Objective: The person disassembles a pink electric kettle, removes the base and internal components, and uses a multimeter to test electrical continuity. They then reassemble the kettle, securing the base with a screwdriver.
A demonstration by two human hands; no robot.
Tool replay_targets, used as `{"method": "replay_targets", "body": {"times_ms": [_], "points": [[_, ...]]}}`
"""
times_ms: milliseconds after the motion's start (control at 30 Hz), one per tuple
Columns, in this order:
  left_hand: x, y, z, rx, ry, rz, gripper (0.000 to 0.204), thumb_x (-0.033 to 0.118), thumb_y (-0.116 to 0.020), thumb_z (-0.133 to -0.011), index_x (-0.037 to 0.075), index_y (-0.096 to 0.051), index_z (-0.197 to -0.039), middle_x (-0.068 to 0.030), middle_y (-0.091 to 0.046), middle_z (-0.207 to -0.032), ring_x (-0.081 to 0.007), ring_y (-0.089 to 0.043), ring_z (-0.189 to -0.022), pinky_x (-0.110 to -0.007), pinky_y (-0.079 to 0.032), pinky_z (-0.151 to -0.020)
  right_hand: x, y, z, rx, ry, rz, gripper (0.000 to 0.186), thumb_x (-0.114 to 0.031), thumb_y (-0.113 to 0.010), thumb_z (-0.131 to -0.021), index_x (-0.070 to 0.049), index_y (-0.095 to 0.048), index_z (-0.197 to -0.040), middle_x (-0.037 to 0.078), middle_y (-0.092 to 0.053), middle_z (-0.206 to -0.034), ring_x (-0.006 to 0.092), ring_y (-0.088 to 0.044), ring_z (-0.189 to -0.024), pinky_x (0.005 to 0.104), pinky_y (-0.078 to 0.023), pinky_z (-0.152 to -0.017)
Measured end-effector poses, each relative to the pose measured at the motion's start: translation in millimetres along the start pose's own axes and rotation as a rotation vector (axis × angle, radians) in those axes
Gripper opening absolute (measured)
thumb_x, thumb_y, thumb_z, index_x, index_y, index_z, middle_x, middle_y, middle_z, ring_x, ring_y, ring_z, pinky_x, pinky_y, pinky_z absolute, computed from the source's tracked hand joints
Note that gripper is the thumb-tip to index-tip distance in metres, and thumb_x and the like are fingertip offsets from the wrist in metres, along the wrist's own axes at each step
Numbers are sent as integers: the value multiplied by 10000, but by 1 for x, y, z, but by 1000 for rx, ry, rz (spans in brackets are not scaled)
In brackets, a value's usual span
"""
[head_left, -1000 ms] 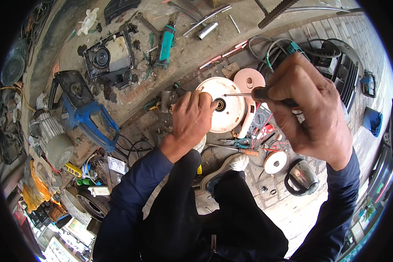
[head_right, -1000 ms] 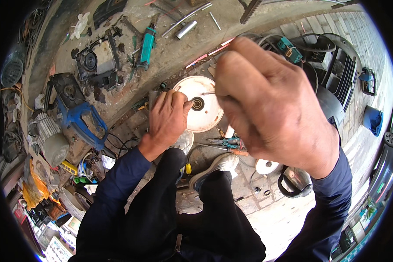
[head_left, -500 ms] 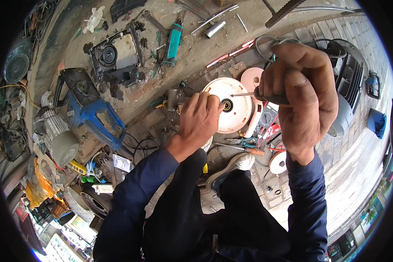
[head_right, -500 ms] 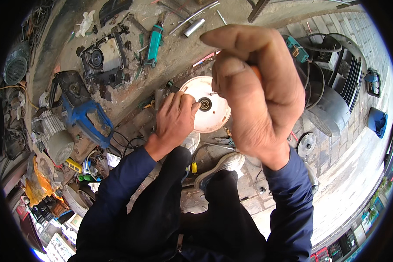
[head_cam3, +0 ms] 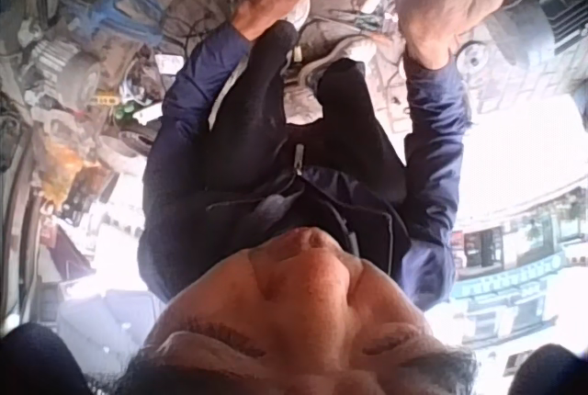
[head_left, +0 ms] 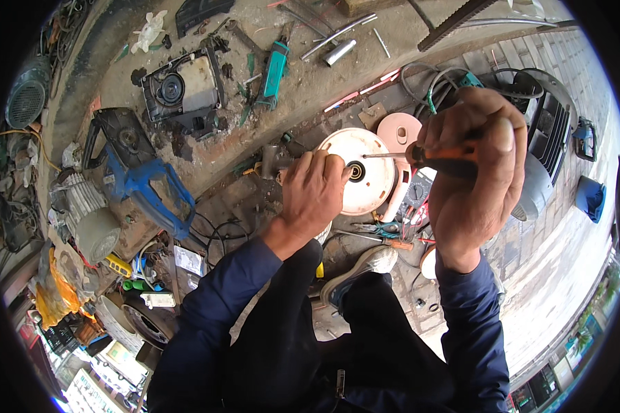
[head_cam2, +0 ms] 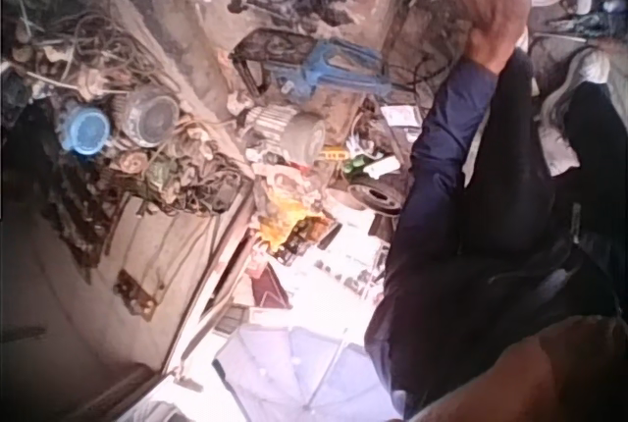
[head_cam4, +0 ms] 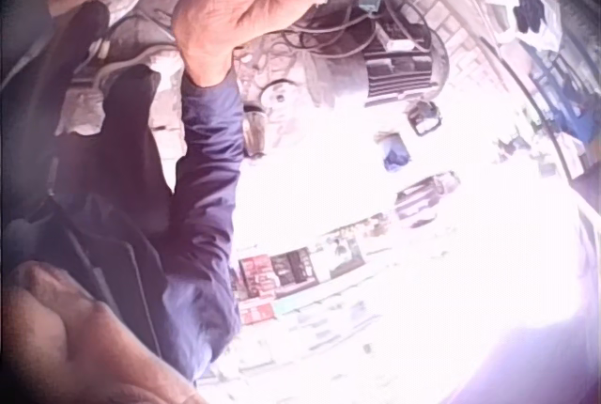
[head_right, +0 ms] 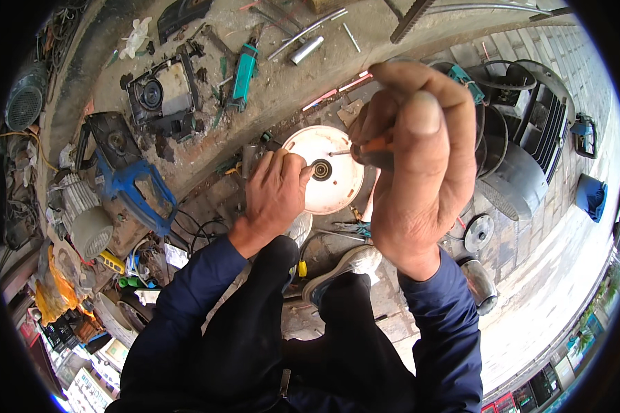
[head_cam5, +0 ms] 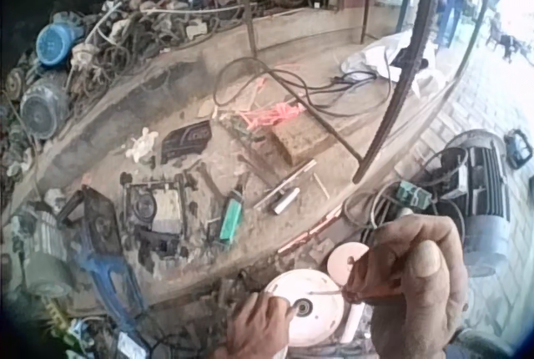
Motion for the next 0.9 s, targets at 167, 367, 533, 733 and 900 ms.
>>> {"method": "replay_targets", "body": {"times_ms": [167, 367, 533, 733, 900], "points": [[1, -1, -1, -12, 24, -4, 221, 169, -757, -945, 71, -559, -962, -110, -593, -906, -328, -599, -845, -444, -508, -759, 0, 0, -9, -192, 42, -120, 257, -232, -516, -1116, 7, -567, -1036, 65, -591, -748, 117, -535, -636, 242, -435, -606], [0, 1, -2, 13, -3, -8, 218, 152, -760, -940, 70, -559, -958, -113, -594, -905, -329, -602, -850, -443, -509, -759, 8, -7, -8, -35, 166, 38, 216, -183, -544, -1084, 0, -494, -980, 96, -597, -782, 131, -543, -614, 252, -449, -562], [-1, -1, 2, 9, -22, -6, 227, 159, -764, -939, 67, -557, -953, -118, -594, -905, -329, -603, -852, -445, -507, -763, 7, 1, -12, -256, -29, -301, 303, -242, -540, -1089, -9, -504, -898, 118, -591, -735, 158, -527, -587, 295, -436, -532], [1, 2, 0, -20, 12, -12, 226, 177, -761, -943, 72, -560, -953, -113, -594, -903, -325, -601, -851, -450, -505, -770, -6, 4, -20, -440, -123, -147, 454, -437, -515, -1102, -30, -506, -901, 103, -520, -706, 190, -476, -610, 328, -417, -576], [0, 0, -1, 11, 8, 4, 226, 180, -761, -944, 74, -563, -960, -114, -595, -905, -328, -599, -845, -450, -503, -764, -10, -8, -15, -162, -79, -158, 264, -231, -608, -1089, 29, -605, -1134, 46, -627, -800, 76, -476, -646, 224, -385, -642]]}}
Point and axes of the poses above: each hand's wrist, its own z-axis away from the middle knuckle, its own y-axis out of the back of the hand, x = y × z, the point moved 1 cm from there along -z, towards the middle knuckle
